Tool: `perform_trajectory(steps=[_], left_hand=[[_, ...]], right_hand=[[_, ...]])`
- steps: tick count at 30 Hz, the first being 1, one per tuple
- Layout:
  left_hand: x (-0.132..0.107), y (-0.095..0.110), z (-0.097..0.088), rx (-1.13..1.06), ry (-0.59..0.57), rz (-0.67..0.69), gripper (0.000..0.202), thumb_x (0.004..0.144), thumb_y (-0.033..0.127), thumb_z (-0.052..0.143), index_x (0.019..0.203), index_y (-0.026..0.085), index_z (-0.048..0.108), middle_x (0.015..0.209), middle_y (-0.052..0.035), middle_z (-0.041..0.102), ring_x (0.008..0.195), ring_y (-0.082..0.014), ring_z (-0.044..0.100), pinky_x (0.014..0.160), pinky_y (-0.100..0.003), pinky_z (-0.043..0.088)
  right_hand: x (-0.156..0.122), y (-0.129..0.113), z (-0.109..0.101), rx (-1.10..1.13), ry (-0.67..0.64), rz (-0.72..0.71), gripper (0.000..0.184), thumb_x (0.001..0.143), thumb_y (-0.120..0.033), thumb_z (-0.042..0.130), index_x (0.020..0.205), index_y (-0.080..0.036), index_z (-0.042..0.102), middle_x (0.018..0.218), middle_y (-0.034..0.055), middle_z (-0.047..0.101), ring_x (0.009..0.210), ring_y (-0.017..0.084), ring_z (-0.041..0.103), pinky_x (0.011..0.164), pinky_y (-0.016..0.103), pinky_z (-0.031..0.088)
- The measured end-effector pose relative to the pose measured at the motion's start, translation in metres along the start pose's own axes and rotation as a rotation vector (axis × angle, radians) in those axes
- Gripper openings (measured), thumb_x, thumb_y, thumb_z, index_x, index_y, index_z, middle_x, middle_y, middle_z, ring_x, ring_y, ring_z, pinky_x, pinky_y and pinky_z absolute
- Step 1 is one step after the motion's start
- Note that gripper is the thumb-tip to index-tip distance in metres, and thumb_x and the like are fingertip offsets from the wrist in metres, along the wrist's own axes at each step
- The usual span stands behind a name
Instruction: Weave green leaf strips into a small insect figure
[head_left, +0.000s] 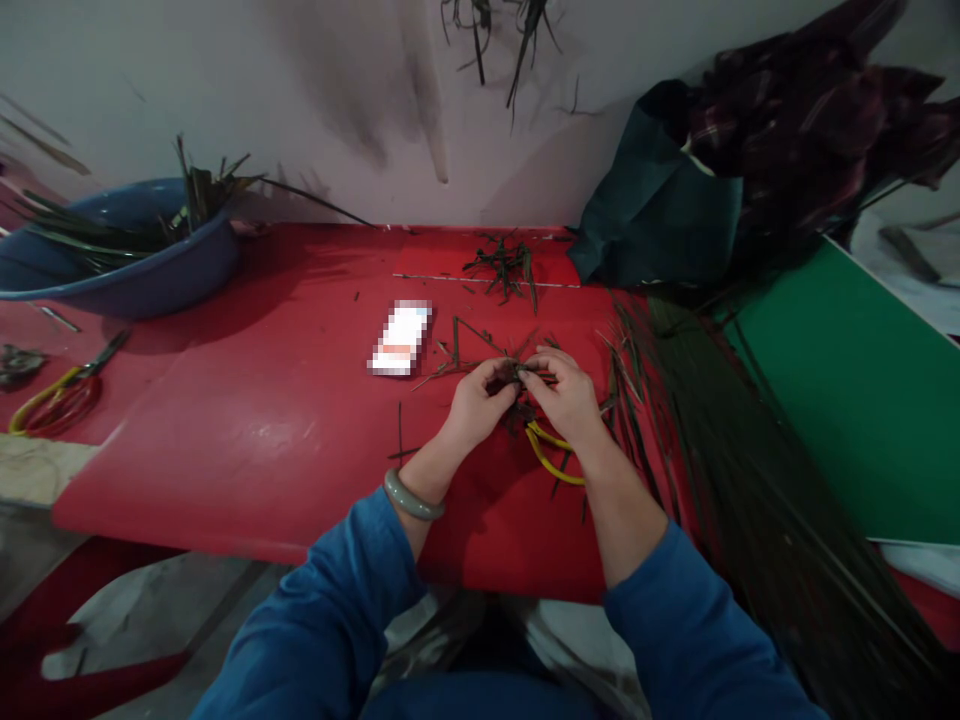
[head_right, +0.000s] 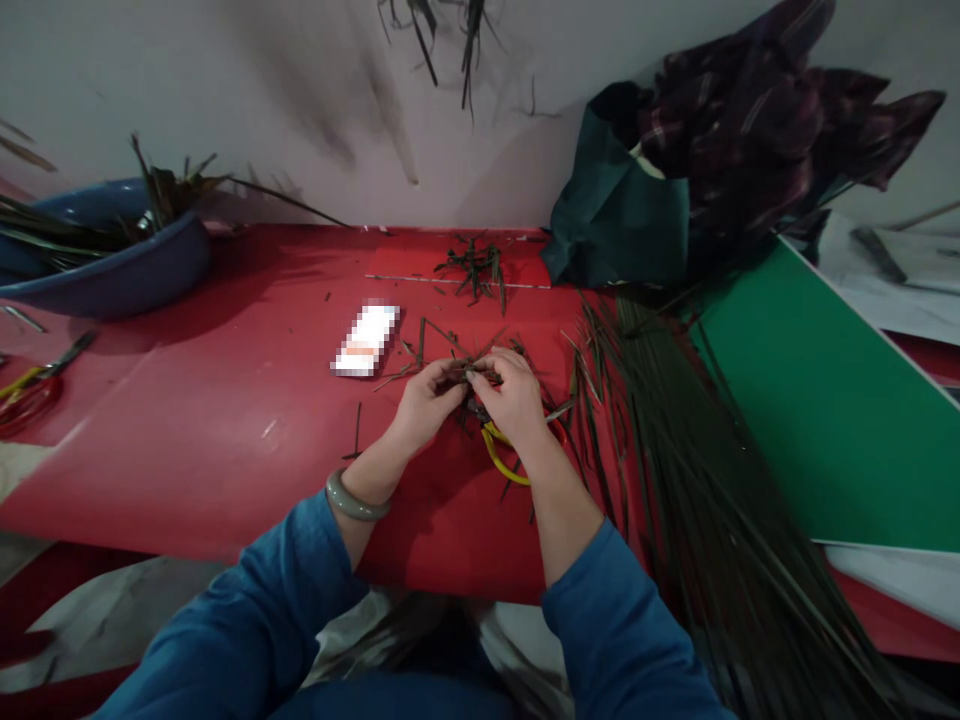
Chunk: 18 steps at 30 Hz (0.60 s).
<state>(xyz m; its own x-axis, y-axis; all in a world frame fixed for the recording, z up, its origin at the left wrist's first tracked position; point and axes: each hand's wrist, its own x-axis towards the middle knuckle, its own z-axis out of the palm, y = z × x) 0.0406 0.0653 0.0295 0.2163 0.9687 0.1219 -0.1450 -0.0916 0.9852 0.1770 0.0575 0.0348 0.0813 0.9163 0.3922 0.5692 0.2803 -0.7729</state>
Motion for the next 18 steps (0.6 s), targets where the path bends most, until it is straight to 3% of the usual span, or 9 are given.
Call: perform_trajectory(steps=[5, 18], left_hand=[[-0.0002, -0.0008, 0.0006, 0.013, 0.024, 0.03, 0.021, 0.063, 0.01, 0.058, 0.083, 0.017, 0.056, 0.078, -0.0005, 0.06, 0.072, -0.0102, 0.055, 0.069, -0.024, 0.042], [0.0016, -0.0036, -0.0008, 0.077, 0.022, 0.039, 0.016, 0.064, 0.013, 0.058, 0.08, 0.016, 0.057, 0.077, -0.0009, 0.061, 0.072, -0.0099, 0.056, 0.07, -0.025, 0.044]], right_hand=[[0.0001, -0.002, -0.0004, 0.039, 0.008, 0.092, 0.014, 0.071, -0.033, 0.056, 0.075, -0.02, 0.062, 0.089, 0.0073, 0.065, 0.095, 0.022, 0.057, 0.087, 0.04, 0.042], [-0.0014, -0.007, 0.0005, 0.095, -0.019, 0.14, 0.017, 0.071, -0.033, 0.054, 0.077, -0.019, 0.062, 0.081, 0.0052, 0.066, 0.08, 0.019, 0.059, 0.077, 0.034, 0.045]])
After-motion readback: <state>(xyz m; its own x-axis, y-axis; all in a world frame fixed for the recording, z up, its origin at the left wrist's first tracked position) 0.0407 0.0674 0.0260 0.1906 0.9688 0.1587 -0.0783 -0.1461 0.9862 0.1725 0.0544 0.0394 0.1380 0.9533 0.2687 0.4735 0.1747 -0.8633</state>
